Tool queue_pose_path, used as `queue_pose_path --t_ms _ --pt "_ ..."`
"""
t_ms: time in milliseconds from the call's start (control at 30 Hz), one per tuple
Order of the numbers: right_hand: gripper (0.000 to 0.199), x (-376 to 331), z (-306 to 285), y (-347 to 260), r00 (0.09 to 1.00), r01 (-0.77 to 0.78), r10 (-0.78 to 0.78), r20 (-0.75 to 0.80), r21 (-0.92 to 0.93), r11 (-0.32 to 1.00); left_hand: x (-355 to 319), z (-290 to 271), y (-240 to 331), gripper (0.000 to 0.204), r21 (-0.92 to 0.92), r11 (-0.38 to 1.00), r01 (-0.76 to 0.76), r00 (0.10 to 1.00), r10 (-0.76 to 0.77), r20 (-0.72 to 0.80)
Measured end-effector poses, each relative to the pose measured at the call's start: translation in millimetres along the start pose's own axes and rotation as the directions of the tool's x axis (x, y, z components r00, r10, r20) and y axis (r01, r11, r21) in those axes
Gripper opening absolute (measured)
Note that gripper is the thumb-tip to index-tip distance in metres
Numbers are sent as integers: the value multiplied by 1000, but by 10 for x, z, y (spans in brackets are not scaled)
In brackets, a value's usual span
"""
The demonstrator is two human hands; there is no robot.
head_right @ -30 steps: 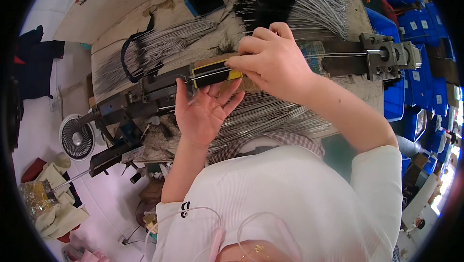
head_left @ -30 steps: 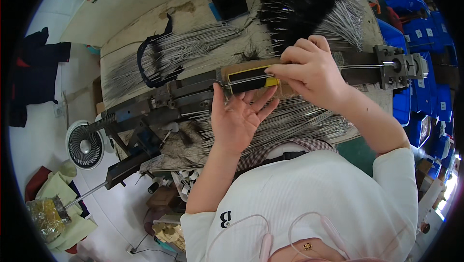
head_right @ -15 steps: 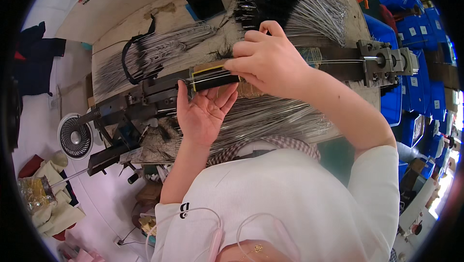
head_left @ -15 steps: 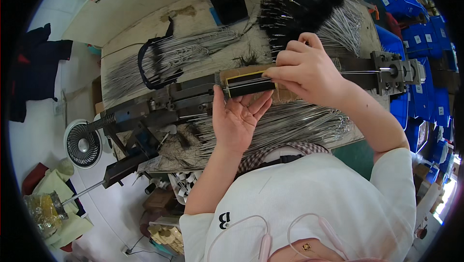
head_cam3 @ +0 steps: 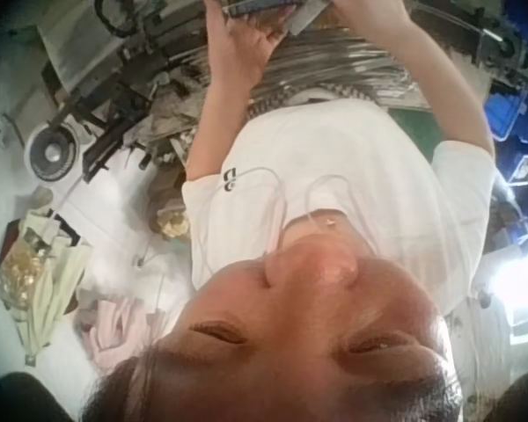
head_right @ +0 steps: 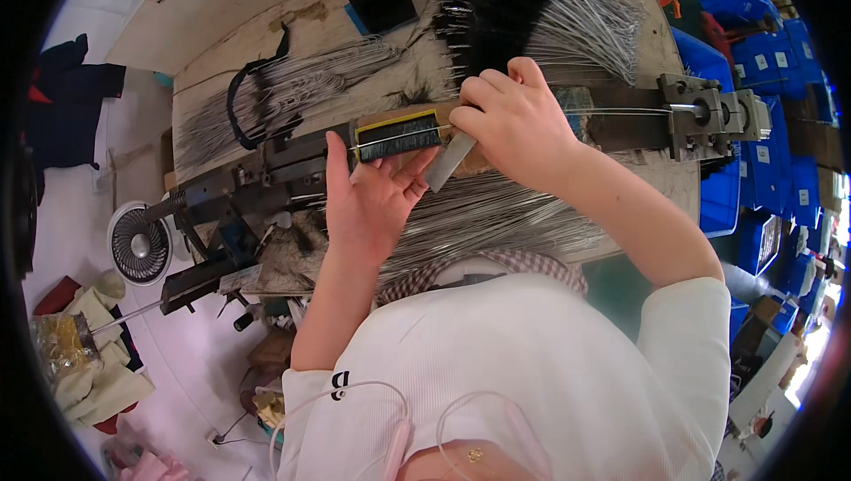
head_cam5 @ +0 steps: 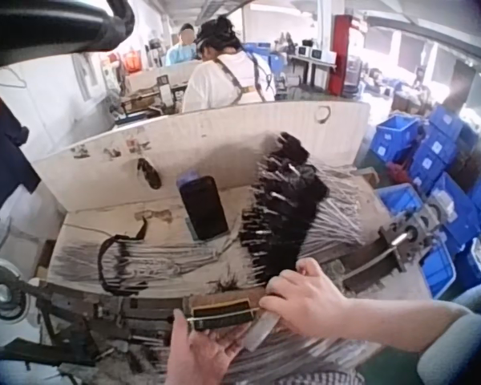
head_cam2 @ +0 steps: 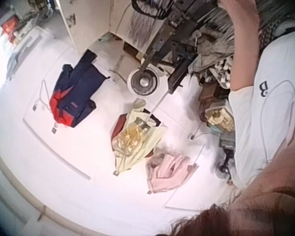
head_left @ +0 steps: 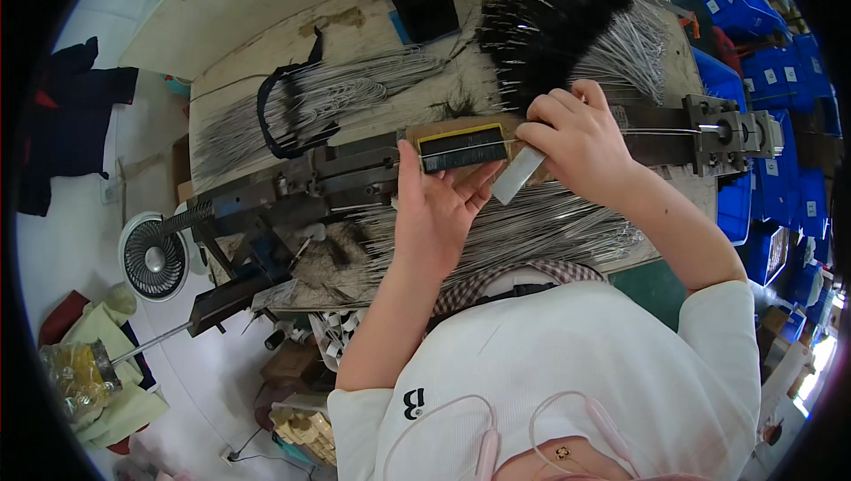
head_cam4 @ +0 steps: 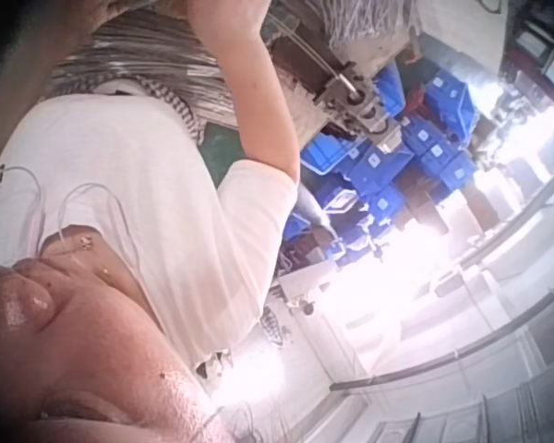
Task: The person repeatedly arranges bristles between wire stems, aligns them using a flat metal tool, and operates a machine to twist the wires and make wire brushes.
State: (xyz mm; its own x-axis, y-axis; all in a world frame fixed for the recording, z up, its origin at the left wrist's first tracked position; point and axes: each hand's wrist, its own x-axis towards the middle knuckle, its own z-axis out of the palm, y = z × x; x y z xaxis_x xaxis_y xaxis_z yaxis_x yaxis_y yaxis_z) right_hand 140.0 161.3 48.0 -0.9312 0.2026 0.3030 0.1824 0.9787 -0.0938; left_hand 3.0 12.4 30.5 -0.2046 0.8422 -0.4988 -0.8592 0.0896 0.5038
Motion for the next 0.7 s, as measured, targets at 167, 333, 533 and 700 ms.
queue_pose_path --t_ms 167,333,533,700 --pt "26 -66 -3 -15 999 -38 39 -24 41 998 34 -56 -27 72 46 999 8 999 -9 37" --pt "41 -127 -208 -124 989 -57 67 -135 79 995 61 -122 -112 62 210 978 6 1000 -4 -6" --pt "42 -374 -232 -371 999 14 1 -34 456 890 -85 -331 -338 51 433 900 44 981 43 -191" --pt "29 -949 104 -314 950 -275 298 94 707 652 -629 -1021 -193 52 -37 992 -118 974 109 -197"
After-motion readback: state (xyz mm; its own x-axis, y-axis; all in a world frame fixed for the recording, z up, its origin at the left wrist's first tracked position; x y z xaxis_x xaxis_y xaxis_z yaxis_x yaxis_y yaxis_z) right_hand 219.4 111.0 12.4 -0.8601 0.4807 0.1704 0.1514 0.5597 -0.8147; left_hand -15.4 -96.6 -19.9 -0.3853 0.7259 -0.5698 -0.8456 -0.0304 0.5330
